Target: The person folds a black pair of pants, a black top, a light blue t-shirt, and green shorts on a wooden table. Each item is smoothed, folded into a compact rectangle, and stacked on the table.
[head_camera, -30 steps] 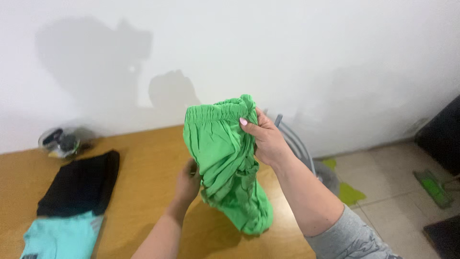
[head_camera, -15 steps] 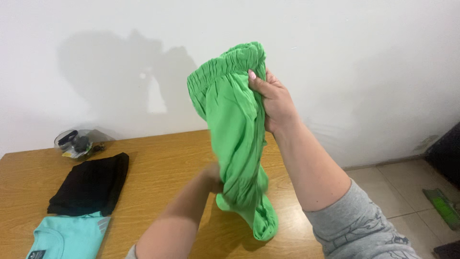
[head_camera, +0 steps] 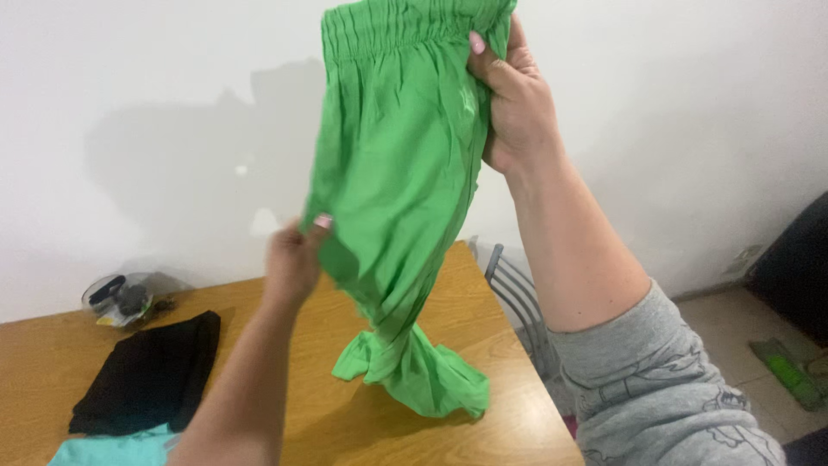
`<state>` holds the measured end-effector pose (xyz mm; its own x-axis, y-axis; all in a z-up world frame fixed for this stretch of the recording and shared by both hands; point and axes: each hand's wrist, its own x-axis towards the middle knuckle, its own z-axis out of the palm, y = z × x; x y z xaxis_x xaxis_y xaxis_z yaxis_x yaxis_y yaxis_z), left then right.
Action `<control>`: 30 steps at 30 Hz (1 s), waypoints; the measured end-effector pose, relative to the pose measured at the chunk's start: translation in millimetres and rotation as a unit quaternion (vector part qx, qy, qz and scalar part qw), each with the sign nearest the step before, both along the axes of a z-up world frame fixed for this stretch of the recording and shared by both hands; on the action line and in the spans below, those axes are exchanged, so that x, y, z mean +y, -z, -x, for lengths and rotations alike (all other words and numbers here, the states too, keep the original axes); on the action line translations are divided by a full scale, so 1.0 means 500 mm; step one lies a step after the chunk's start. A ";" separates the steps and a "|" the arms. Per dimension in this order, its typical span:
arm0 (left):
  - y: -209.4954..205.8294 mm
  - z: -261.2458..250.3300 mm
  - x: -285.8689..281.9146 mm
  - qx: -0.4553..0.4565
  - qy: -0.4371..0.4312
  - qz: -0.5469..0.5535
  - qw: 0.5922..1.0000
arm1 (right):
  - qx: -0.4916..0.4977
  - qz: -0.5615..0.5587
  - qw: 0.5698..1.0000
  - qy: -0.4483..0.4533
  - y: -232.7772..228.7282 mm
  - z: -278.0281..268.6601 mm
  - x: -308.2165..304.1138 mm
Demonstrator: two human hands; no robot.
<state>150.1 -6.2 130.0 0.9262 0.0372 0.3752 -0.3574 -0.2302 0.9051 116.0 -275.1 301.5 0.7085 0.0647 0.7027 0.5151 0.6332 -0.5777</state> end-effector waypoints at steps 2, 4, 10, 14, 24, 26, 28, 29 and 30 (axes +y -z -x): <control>-0.025 0.003 0.031 -0.139 -0.100 -0.112 0.979 | -0.026 0.020 0.999 0.017 -0.017 -0.001 -0.014; -0.042 0.022 0.049 -0.216 -0.153 -0.173 0.949 | -0.045 0.035 0.997 0.047 -0.020 -0.002 -0.023; -0.084 0.073 0.036 -0.056 -0.094 -0.049 0.993 | 0.011 0.006 0.998 0.061 -0.021 -0.016 -0.024; -0.098 0.093 0.061 -0.266 -0.234 -0.224 0.908 | 0.063 0.023 0.988 0.141 -0.015 -0.020 -0.023; -0.079 0.080 0.080 -0.039 -0.166 -0.003 0.985 | 0.052 0.049 0.975 0.212 -0.028 -0.032 -0.019; -0.088 0.076 0.117 -0.084 0.062 0.059 0.993 | 0.027 0.049 0.973 0.223 -0.044 -0.031 -0.024; -0.088 0.074 0.136 0.013 0.189 0.129 0.973 | 0.006 0.044 0.973 0.227 -0.053 -0.028 -0.029; -0.087 0.073 0.140 0.129 0.202 0.169 0.956 | 0.004 0.046 0.978 0.206 -0.055 -0.027 -0.030; -0.083 0.072 0.138 0.242 0.211 0.207 0.924 | 0.002 0.048 0.982 0.184 -0.054 -0.025 -0.031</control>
<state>113.9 63.0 171.7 0.9464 -0.3186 -0.0526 0.1340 0.2393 0.9617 128.6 -290.4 328.7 0.6998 -0.1294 0.7026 0.6956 0.3473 -0.6289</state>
